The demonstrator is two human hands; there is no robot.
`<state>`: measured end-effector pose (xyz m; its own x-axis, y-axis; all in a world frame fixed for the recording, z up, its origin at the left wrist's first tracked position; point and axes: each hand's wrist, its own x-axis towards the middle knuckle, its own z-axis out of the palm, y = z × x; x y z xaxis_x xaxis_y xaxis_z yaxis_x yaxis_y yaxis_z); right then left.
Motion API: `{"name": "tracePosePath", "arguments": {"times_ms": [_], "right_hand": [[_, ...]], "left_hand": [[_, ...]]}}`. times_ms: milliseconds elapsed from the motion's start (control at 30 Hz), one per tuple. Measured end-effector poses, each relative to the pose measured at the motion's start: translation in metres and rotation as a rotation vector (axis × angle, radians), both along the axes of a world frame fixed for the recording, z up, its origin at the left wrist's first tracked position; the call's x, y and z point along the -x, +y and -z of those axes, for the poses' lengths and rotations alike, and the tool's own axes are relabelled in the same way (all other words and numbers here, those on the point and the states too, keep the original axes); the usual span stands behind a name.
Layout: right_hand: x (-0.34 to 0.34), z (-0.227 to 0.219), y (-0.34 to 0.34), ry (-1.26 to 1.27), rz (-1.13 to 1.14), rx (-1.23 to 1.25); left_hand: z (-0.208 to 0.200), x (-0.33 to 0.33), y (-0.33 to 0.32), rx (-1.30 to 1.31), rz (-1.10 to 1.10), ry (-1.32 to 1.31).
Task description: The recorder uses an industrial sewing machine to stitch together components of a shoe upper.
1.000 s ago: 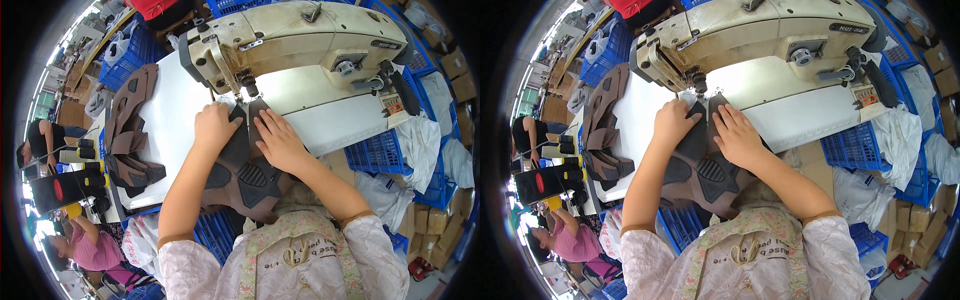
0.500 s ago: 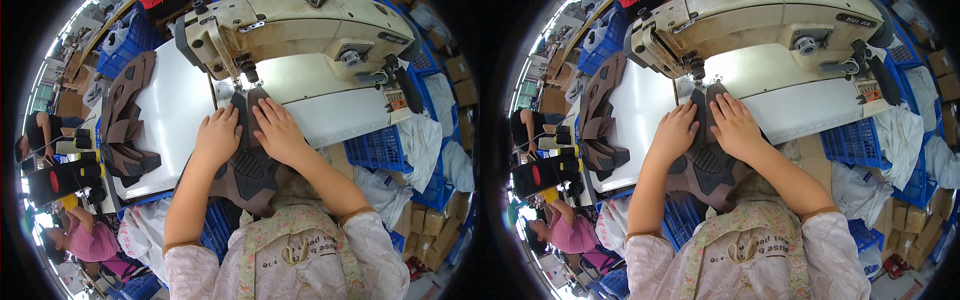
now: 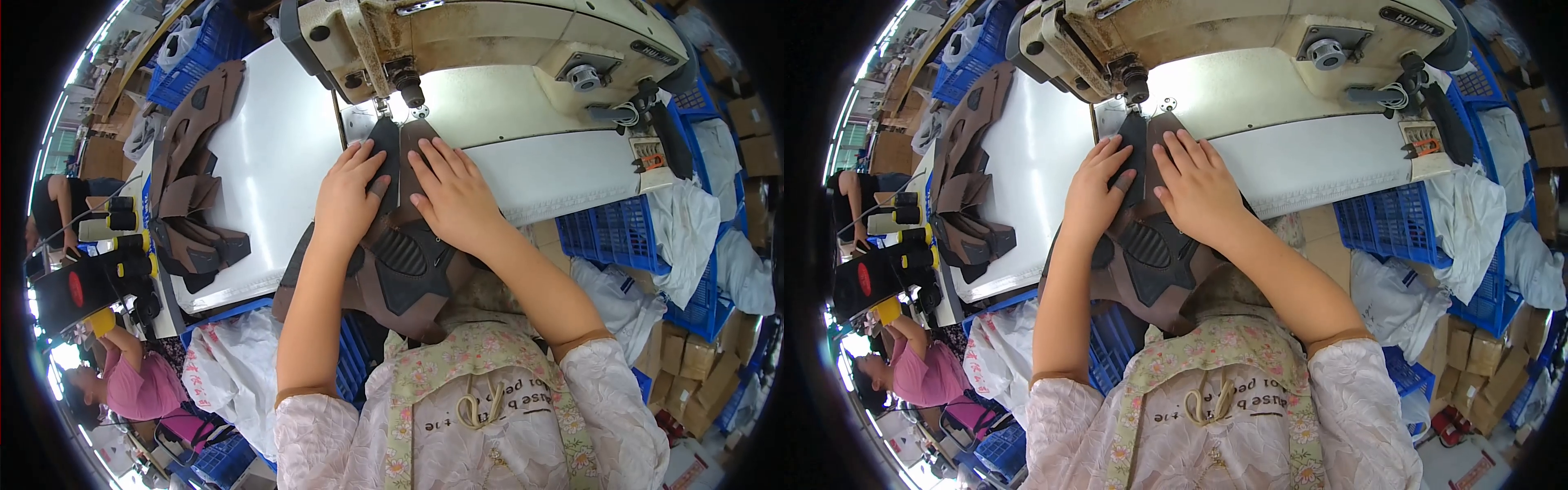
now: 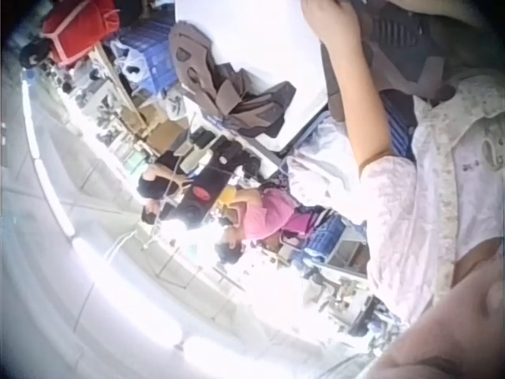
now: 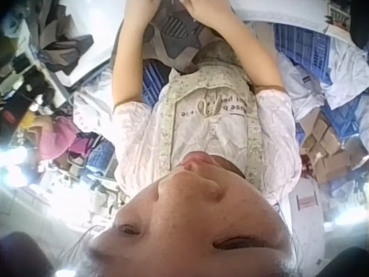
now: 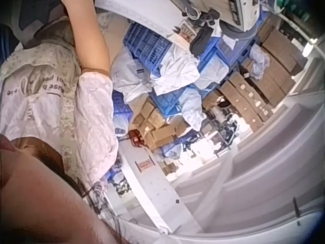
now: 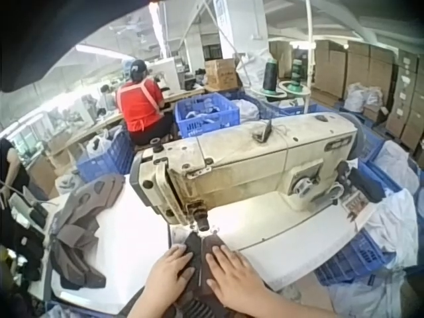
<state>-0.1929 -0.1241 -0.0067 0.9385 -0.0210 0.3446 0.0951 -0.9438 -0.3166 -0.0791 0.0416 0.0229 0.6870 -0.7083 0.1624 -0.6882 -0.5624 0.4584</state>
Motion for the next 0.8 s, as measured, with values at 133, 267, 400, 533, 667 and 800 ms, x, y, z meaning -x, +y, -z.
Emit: {"name": "tracePosePath", "arguments": {"times_ms": [133,267,400,533,667,800], "right_hand": [[0.0,-0.001,0.001,0.009,0.005,-0.001],[0.001,-0.002,0.001,0.02,0.01,-0.004],[0.0,-0.003,0.001,0.02,0.013,-0.007],[0.0,-0.001,0.001,0.011,0.014,-0.019],[0.0,0.0,0.001,0.013,0.012,-0.023],[0.0,-0.004,0.001,0.018,0.009,-0.018]], "left_hand": [[0.0,0.001,-0.001,-0.002,-0.003,-0.022],[-0.002,0.005,-0.004,-0.046,-0.003,-0.087],[-0.001,0.009,-0.009,-0.116,-0.034,-0.199],[0.002,0.009,-0.011,-0.155,-0.02,-0.261],[0.006,0.011,-0.01,-0.174,-0.022,-0.299],[0.009,0.012,-0.01,-0.184,-0.023,-0.345]]}}
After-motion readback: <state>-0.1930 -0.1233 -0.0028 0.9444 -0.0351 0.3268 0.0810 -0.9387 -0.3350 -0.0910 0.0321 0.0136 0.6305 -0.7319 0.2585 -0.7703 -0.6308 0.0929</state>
